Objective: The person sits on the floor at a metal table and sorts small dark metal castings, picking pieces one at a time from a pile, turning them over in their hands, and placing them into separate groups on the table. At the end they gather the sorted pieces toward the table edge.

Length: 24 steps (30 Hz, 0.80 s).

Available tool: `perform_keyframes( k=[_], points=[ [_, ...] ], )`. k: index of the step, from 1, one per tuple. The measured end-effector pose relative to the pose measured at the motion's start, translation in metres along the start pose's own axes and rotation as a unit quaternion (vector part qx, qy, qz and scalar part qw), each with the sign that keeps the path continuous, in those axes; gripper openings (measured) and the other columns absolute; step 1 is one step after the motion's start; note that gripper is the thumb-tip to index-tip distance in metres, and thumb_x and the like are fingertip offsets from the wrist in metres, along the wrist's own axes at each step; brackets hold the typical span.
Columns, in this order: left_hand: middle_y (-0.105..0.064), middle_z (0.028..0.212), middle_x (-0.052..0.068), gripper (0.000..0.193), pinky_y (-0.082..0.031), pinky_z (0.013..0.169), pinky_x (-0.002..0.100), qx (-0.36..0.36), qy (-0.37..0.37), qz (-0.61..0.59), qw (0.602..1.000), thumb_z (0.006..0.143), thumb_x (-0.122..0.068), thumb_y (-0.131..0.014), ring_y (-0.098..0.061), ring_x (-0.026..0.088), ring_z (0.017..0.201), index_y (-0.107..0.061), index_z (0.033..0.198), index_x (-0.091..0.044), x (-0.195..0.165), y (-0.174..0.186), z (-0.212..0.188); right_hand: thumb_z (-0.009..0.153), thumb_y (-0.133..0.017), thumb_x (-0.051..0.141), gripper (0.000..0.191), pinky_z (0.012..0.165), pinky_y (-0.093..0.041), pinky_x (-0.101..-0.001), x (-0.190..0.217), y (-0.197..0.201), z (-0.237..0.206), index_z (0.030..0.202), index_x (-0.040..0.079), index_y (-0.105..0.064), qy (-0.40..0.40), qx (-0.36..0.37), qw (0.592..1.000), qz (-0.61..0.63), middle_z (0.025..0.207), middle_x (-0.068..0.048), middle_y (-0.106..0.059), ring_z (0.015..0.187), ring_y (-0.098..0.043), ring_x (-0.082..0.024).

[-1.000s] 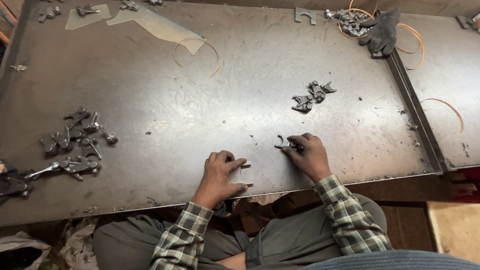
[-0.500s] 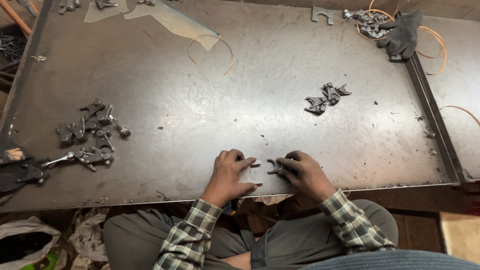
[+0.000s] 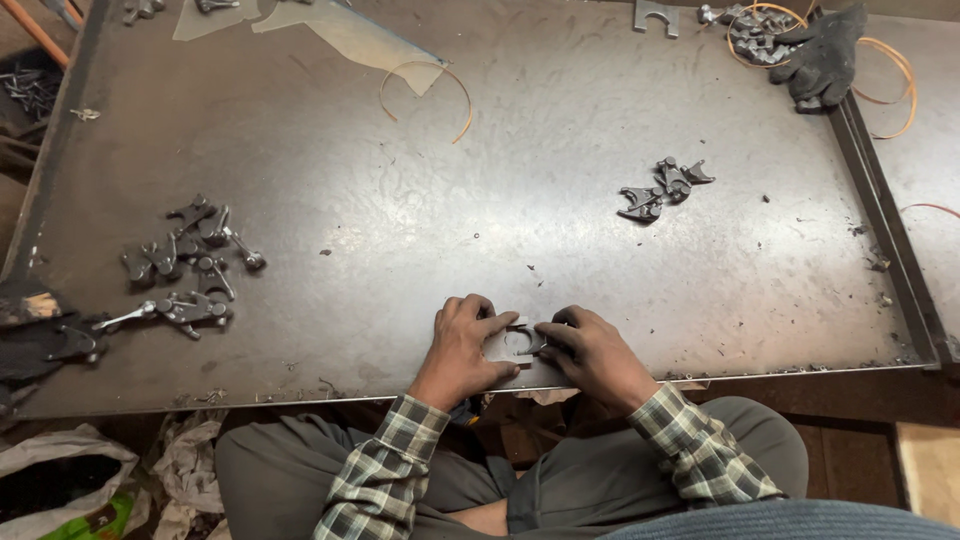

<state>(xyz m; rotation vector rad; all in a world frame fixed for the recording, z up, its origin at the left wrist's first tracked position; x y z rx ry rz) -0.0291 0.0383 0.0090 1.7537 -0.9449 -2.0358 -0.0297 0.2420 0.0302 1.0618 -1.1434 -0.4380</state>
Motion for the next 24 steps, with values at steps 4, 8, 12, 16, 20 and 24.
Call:
perform_keyframes(
  k=[4, 8, 12, 16, 20, 24],
  points=[
    [-0.058, 0.12, 0.009, 0.07, -0.04, 0.109, 0.043, -0.002, -0.011, 0.001, 1.0, 0.055, -0.026, -0.094, -0.048, 0.03, 0.117, -0.076, 0.122, -0.016, -0.002, 0.002, 0.0, 0.081, -0.081, 0.019, 0.034, 0.074, -0.059, -0.0348, -0.026, 0.007, 0.001, 0.113, 0.007, -0.076, -0.002, -0.012, 0.997, 0.08, 0.104, -0.009, -0.071, 0.088, -0.072, -0.022],
    [-0.057, 0.12, 0.009, 0.071, -0.04, 0.108, 0.043, 0.006, 0.0, -0.004, 1.0, 0.054, -0.028, -0.095, -0.047, 0.03, 0.117, -0.076, 0.121, -0.016, -0.002, 0.002, 0.001, 0.087, -0.077, 0.023, 0.043, 0.059, -0.051, -0.0276, -0.076, 0.021, -0.009, 0.126, 0.005, -0.071, -0.25, 0.022, 0.837, 0.486, 0.099, -0.017, -0.067, 0.078, -0.061, -0.022],
    [-0.058, 0.12, 0.009, 0.071, -0.041, 0.108, 0.044, 0.001, -0.004, -0.002, 1.0, 0.054, -0.027, -0.094, -0.048, 0.03, 0.117, -0.076, 0.121, -0.016, -0.004, 0.003, 0.001, 0.088, -0.076, 0.024, 0.044, 0.064, -0.057, -0.0193, -0.095, 0.04, -0.009, 0.124, 0.003, -0.06, -0.14, -0.057, 0.585, 0.797, 0.117, -0.016, -0.063, 0.093, -0.066, -0.019],
    [-0.058, 0.119, 0.008, 0.07, -0.042, 0.108, 0.043, 0.005, 0.001, -0.001, 1.0, 0.054, -0.028, -0.094, -0.048, 0.029, 0.117, -0.076, 0.121, -0.017, -0.003, 0.002, 0.001, 0.091, -0.075, 0.023, 0.03, 0.062, -0.056, -0.0184, -0.114, 0.046, -0.011, 0.11, 0.006, -0.061, -0.121, -0.107, 0.549, 0.82, 0.111, -0.013, -0.065, 0.092, -0.069, -0.018],
    [-0.058, 0.12, 0.008, 0.07, -0.042, 0.107, 0.043, 0.0, -0.002, 0.003, 1.0, 0.053, -0.028, -0.095, -0.049, 0.03, 0.116, -0.076, 0.12, -0.017, -0.002, 0.001, 0.001, 0.098, -0.076, 0.023, 0.025, 0.052, -0.049, -0.0281, -0.134, 0.065, -0.01, 0.104, 0.0, -0.069, -0.213, -0.215, 0.863, 0.403, 0.089, -0.017, -0.069, 0.064, -0.062, -0.016],
    [-0.059, 0.118, 0.008, 0.069, -0.041, 0.107, 0.043, -0.009, -0.015, 0.01, 1.0, 0.053, -0.028, -0.095, -0.05, 0.029, 0.114, -0.077, 0.118, -0.018, -0.003, 0.002, 0.002, 0.095, -0.075, 0.016, 0.023, 0.056, -0.052, -0.0323, -0.142, 0.092, 0.011, 0.117, 0.01, -0.074, -0.23, -0.279, 0.923, 0.132, 0.095, -0.014, -0.07, 0.062, -0.065, -0.018]
  ],
)
Point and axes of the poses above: each hand's wrist, its own z-axis towards the middle knuckle, its own y-axis out of the back of the hand, x = y × z, the point moved 4 cm from there along z, towards the middle knuckle
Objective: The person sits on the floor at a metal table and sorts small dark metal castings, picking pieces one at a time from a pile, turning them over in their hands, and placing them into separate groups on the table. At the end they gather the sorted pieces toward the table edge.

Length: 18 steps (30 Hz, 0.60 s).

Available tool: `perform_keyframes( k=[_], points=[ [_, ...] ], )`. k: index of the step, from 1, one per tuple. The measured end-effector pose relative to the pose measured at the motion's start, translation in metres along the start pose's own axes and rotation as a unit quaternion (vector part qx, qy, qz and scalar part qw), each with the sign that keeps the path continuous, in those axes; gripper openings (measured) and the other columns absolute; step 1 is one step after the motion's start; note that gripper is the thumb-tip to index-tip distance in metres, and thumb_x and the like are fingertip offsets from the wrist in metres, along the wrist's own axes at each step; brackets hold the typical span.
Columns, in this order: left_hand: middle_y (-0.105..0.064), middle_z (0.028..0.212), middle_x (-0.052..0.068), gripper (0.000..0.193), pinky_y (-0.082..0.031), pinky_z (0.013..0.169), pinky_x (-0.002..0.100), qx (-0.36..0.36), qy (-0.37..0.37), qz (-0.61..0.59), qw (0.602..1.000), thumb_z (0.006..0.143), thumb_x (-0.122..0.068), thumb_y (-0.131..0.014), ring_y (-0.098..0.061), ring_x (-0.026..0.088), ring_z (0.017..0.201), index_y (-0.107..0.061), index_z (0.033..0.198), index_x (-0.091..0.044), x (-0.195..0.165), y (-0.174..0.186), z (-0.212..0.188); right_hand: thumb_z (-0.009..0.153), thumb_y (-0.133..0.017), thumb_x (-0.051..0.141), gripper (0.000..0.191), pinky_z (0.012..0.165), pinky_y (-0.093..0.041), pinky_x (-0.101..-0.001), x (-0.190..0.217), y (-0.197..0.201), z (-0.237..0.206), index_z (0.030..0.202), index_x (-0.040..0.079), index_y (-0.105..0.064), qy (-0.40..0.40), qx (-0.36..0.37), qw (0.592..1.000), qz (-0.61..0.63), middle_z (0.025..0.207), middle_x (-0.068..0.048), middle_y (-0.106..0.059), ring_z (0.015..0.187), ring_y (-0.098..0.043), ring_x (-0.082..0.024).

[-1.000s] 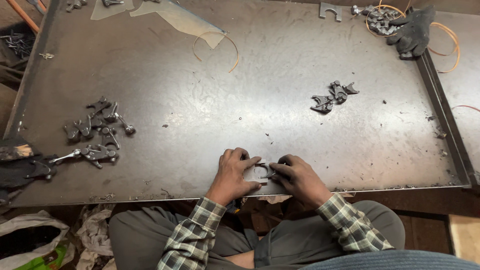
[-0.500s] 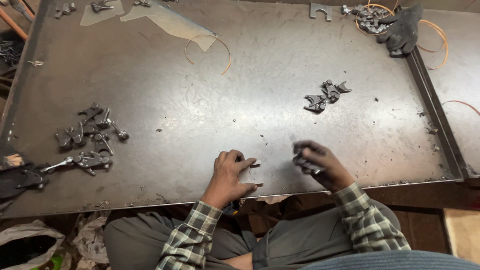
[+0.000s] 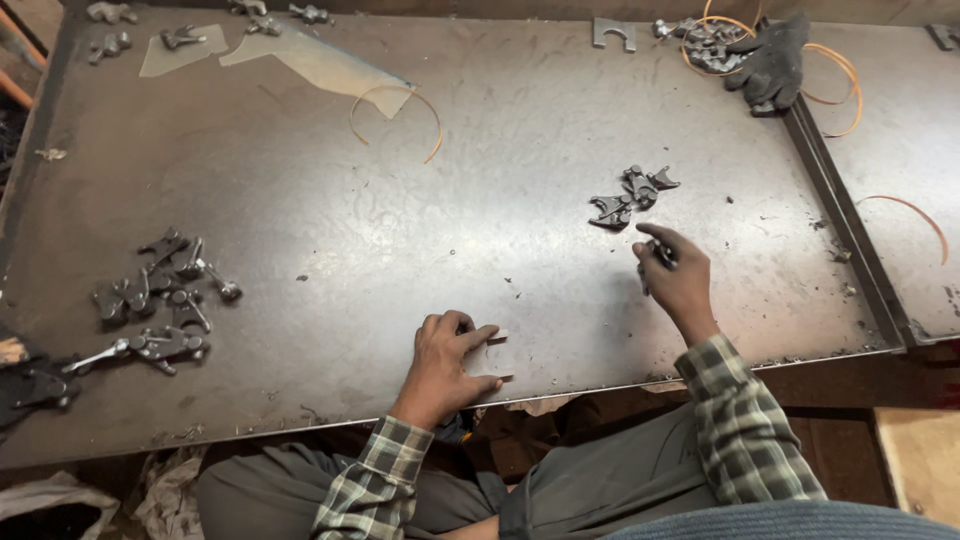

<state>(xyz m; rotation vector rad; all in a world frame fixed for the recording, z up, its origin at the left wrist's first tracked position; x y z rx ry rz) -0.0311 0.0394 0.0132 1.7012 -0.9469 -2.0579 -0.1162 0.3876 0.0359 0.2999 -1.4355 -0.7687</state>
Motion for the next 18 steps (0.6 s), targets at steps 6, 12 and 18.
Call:
perform_keyframes(
  k=[6, 12, 18],
  points=[
    [-0.059, 0.116, 0.006, 0.068, -0.041, 0.106, 0.043, 0.008, 0.004, 0.007, 1.0, 0.053, -0.03, -0.094, -0.05, 0.028, 0.113, -0.077, 0.117, -0.018, 0.001, -0.001, 0.001, 0.093, -0.073, 0.024, 0.027, 0.081, -0.056, -0.0447, 0.017, -0.021, 0.042, 0.119, 0.017, -0.077, 0.115, -0.038, 0.958, -0.258, 0.113, -0.013, -0.072, 0.093, -0.07, -0.035],
    [-0.059, 0.118, 0.006, 0.069, -0.042, 0.106, 0.043, 0.019, 0.016, 0.01, 1.0, 0.053, -0.032, -0.094, -0.049, 0.028, 0.115, -0.077, 0.119, -0.019, 0.002, -0.002, 0.001, 0.093, -0.071, 0.032, 0.03, 0.084, -0.056, -0.0489, 0.018, -0.039, 0.057, 0.119, 0.017, -0.076, 0.061, 0.005, 0.941, -0.334, 0.115, -0.013, -0.071, 0.099, -0.069, -0.038],
    [-0.058, 0.117, 0.007, 0.071, -0.041, 0.107, 0.042, 0.02, 0.008, 0.01, 1.0, 0.055, -0.034, -0.094, -0.048, 0.028, 0.114, -0.075, 0.121, -0.017, 0.003, -0.002, 0.001, 0.088, -0.076, 0.031, 0.028, 0.076, -0.058, -0.0453, 0.031, -0.031, 0.018, 0.111, 0.016, -0.077, 0.149, 0.052, 0.943, -0.293, 0.121, -0.011, -0.07, 0.089, -0.073, -0.035]
  ],
)
Point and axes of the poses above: each hand's wrist, its own z-axis towards the middle knuckle, its own y-axis out of the back of the hand, x = y × z, the point moved 4 cm from there along z, towards the middle knuckle
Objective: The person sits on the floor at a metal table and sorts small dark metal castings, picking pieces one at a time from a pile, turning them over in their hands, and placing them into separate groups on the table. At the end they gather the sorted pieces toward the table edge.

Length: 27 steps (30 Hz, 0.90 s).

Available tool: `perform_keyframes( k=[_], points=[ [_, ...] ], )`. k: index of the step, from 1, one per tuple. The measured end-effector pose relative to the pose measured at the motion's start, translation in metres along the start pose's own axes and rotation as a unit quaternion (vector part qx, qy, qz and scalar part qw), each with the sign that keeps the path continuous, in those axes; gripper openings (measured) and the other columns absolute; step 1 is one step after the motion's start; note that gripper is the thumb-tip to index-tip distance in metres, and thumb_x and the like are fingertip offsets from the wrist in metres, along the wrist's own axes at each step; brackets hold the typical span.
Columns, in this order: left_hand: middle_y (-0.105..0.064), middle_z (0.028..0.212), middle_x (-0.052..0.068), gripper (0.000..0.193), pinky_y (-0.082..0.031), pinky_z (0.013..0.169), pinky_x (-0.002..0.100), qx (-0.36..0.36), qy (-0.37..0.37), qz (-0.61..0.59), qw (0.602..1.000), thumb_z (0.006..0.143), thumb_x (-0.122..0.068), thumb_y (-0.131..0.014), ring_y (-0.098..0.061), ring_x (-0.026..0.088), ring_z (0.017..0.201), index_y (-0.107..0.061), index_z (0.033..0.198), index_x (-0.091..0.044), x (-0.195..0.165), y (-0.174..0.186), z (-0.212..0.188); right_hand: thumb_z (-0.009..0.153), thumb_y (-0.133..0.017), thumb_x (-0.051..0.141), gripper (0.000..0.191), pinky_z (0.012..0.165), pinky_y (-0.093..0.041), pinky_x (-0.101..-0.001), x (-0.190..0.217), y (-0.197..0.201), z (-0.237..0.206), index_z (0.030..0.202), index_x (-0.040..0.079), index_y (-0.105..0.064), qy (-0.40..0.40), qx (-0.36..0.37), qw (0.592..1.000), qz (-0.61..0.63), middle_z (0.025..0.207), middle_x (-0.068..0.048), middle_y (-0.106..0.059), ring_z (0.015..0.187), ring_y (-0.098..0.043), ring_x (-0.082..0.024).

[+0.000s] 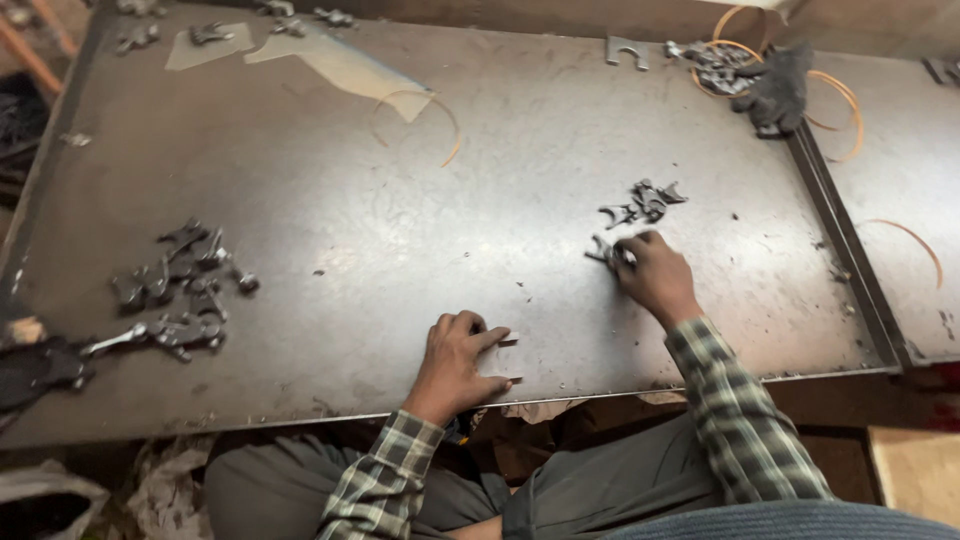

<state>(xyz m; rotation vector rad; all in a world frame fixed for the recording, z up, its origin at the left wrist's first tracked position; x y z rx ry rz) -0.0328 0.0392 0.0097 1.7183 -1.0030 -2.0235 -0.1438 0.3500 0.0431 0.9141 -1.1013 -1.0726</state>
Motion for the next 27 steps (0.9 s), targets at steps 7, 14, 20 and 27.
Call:
perform_keyframes(
  k=[7, 14, 20, 27],
  points=[
    [-0.058, 0.117, 0.007, 0.068, -0.04, 0.107, 0.043, -0.024, -0.029, -0.006, 0.999, 0.058, -0.036, -0.093, -0.048, 0.028, 0.113, -0.076, 0.121, -0.016, 0.006, -0.004, -0.001, 0.085, -0.077, 0.039, 0.036, 0.066, -0.059, -0.0335, 0.048, 0.001, -0.083, 0.113, 0.016, -0.077, 0.063, 0.088, 0.994, 0.026, 0.109, -0.004, -0.073, 0.08, -0.075, -0.02],
    [-0.058, 0.119, 0.007, 0.069, -0.039, 0.109, 0.043, -0.026, -0.021, -0.004, 0.999, 0.057, -0.035, -0.091, -0.048, 0.028, 0.115, -0.075, 0.122, -0.016, 0.007, -0.004, 0.0, 0.085, -0.077, 0.027, 0.028, 0.066, -0.058, -0.0397, 0.105, 0.007, -0.115, 0.109, 0.013, -0.076, 0.158, 0.078, 0.983, 0.058, 0.104, -0.006, -0.073, 0.079, -0.073, -0.028],
    [-0.058, 0.119, 0.007, 0.069, -0.039, 0.11, 0.042, -0.02, -0.021, -0.008, 1.0, 0.057, -0.031, -0.09, -0.048, 0.028, 0.116, -0.076, 0.123, -0.017, 0.006, -0.003, -0.001, 0.084, -0.077, 0.025, 0.029, 0.068, -0.057, -0.0404, 0.117, 0.008, -0.114, 0.11, 0.013, -0.075, 0.166, 0.098, 0.98, 0.055, 0.103, -0.007, -0.072, 0.08, -0.072, -0.029],
    [-0.057, 0.118, 0.006, 0.068, -0.038, 0.111, 0.042, -0.009, -0.004, -0.024, 1.0, 0.057, -0.032, -0.09, -0.048, 0.028, 0.116, -0.076, 0.122, -0.017, 0.005, -0.003, -0.001, 0.085, -0.074, 0.023, 0.031, 0.069, -0.057, -0.0412, 0.129, 0.008, -0.111, 0.115, 0.014, -0.073, 0.193, 0.078, 0.977, 0.047, 0.104, -0.007, -0.071, 0.086, -0.071, -0.029]
  ],
)
Point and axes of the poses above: each hand's wrist, its own z-axis towards the middle knuckle, its own y-axis out of the back of the hand, x = y × z, the point moved 4 cm from there along z, towards the middle knuckle
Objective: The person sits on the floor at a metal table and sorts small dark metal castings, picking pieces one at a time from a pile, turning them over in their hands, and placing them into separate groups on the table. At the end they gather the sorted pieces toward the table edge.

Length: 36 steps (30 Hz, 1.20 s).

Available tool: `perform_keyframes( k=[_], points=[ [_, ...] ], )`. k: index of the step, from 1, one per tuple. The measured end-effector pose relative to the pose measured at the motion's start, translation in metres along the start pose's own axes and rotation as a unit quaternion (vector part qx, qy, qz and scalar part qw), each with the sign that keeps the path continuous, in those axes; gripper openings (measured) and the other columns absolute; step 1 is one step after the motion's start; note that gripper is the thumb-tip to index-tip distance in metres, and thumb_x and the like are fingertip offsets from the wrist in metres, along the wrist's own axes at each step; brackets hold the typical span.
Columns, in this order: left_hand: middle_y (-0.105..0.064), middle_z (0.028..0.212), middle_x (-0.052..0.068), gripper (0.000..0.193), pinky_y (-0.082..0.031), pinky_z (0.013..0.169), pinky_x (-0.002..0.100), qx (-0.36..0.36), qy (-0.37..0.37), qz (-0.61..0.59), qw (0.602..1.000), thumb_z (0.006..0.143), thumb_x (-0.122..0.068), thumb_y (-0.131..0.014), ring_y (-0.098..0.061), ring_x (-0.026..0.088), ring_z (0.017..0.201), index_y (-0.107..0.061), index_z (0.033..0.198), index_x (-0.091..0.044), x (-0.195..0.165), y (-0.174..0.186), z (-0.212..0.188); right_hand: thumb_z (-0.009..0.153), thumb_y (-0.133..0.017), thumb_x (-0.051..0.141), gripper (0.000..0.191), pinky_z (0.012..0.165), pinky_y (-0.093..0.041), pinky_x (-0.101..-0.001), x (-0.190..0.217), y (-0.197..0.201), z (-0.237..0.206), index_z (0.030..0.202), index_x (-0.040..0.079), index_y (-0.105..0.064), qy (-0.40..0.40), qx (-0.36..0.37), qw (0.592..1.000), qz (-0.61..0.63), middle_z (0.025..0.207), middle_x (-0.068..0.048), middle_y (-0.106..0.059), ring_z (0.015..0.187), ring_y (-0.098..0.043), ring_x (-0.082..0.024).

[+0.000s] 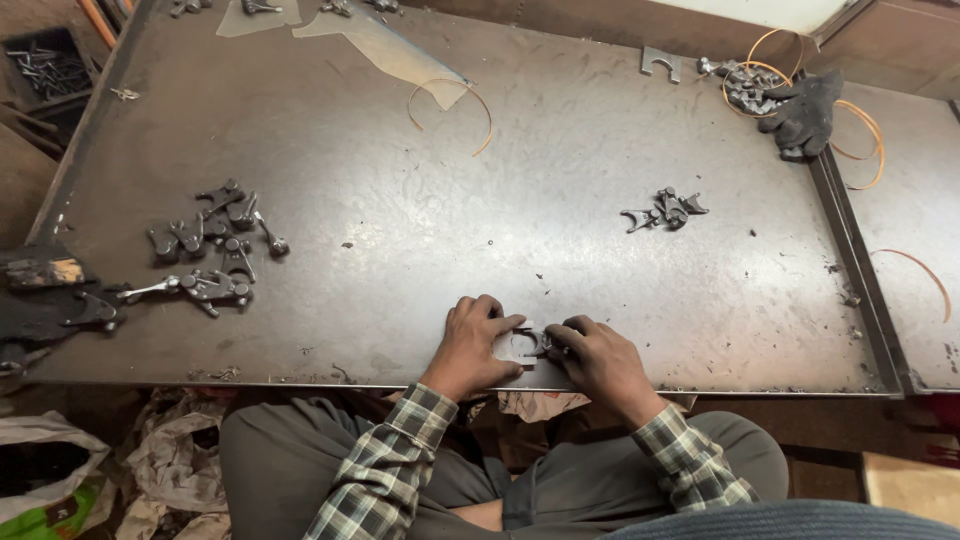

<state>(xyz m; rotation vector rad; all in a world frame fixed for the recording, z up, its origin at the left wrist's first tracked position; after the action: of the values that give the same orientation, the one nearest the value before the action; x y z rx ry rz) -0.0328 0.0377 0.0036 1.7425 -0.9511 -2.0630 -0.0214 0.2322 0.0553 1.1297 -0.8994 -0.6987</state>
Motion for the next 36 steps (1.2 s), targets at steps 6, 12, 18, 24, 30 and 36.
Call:
perform_keyframes(
  k=[6, 12, 18, 24, 30, 36],
  points=[
    [-0.058, 0.119, 0.006, 0.069, -0.038, 0.111, 0.042, -0.008, -0.002, 0.005, 1.0, 0.056, -0.031, -0.091, -0.048, 0.028, 0.116, -0.076, 0.122, -0.018, 0.0, 0.0, 0.0, 0.085, -0.071, 0.017, 0.036, 0.074, -0.057, -0.0407, -0.009, -0.009, -0.003, 0.121, 0.019, -0.073, -0.018, 0.04, 0.999, -0.018, 0.102, -0.006, -0.071, 0.089, -0.071, -0.028],
    [-0.057, 0.119, 0.006, 0.069, -0.038, 0.111, 0.043, -0.008, -0.007, 0.011, 1.0, 0.056, -0.032, -0.093, -0.048, 0.028, 0.116, -0.076, 0.121, -0.017, 0.0, 0.0, 0.0, 0.09, -0.072, 0.015, 0.035, 0.073, -0.059, -0.0328, -0.065, -0.014, -0.014, 0.124, 0.008, -0.071, -0.185, 0.067, 0.912, 0.36, 0.105, -0.008, -0.075, 0.085, -0.07, -0.02],
    [-0.057, 0.118, 0.007, 0.07, -0.04, 0.108, 0.043, 0.002, -0.001, 0.01, 1.0, 0.056, -0.033, -0.094, -0.048, 0.029, 0.114, -0.075, 0.121, -0.016, -0.002, -0.001, 0.001, 0.096, -0.066, 0.018, 0.045, 0.066, -0.06, -0.0308, -0.089, -0.006, -0.029, 0.135, -0.002, -0.055, -0.243, 0.011, 0.486, 0.839, 0.11, -0.017, -0.067, 0.086, -0.07, -0.024],
    [-0.058, 0.119, 0.009, 0.071, -0.041, 0.106, 0.044, 0.005, 0.008, 0.051, 0.999, 0.055, -0.035, -0.095, -0.049, 0.03, 0.113, -0.076, 0.122, -0.019, -0.003, -0.001, 0.004, 0.095, -0.072, 0.014, 0.038, 0.059, -0.055, -0.0272, -0.08, -0.015, -0.025, 0.13, 0.008, -0.058, -0.199, 0.012, 0.577, 0.792, 0.117, -0.013, -0.067, 0.085, -0.068, -0.021],
    [-0.058, 0.119, 0.009, 0.081, -0.045, 0.104, 0.042, 0.059, 0.065, 0.08, 0.993, 0.051, -0.037, -0.098, -0.049, 0.028, 0.116, -0.074, 0.128, -0.023, -0.005, -0.013, 0.009, 0.085, -0.076, -0.002, 0.026, 0.085, -0.063, -0.0346, -0.044, 0.001, -0.04, 0.109, 0.008, -0.076, 0.01, 0.017, 0.914, 0.406, 0.114, -0.009, -0.067, 0.099, -0.07, -0.021],
    [-0.062, 0.115, 0.007, 0.077, -0.047, 0.103, 0.042, 0.038, 0.039, 0.107, 0.993, 0.053, -0.04, -0.096, -0.052, 0.027, 0.113, -0.077, 0.127, -0.025, -0.005, -0.012, 0.009, 0.075, -0.084, 0.002, 0.031, 0.086, -0.06, -0.037, -0.038, 0.031, -0.087, 0.103, 0.011, -0.077, 0.034, 0.053, 0.955, 0.291, 0.121, -0.013, -0.063, 0.106, -0.068, -0.028]
  ],
)
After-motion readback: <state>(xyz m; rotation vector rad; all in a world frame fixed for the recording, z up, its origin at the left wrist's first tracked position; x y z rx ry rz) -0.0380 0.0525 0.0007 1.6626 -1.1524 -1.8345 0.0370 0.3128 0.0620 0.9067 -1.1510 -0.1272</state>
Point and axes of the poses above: each hand's wrist, its own z-axis towards the middle knuckle, its own y-axis out of the back of the hand, x = y × z, the point moved 4 cm from there along z, towards the middle knuckle
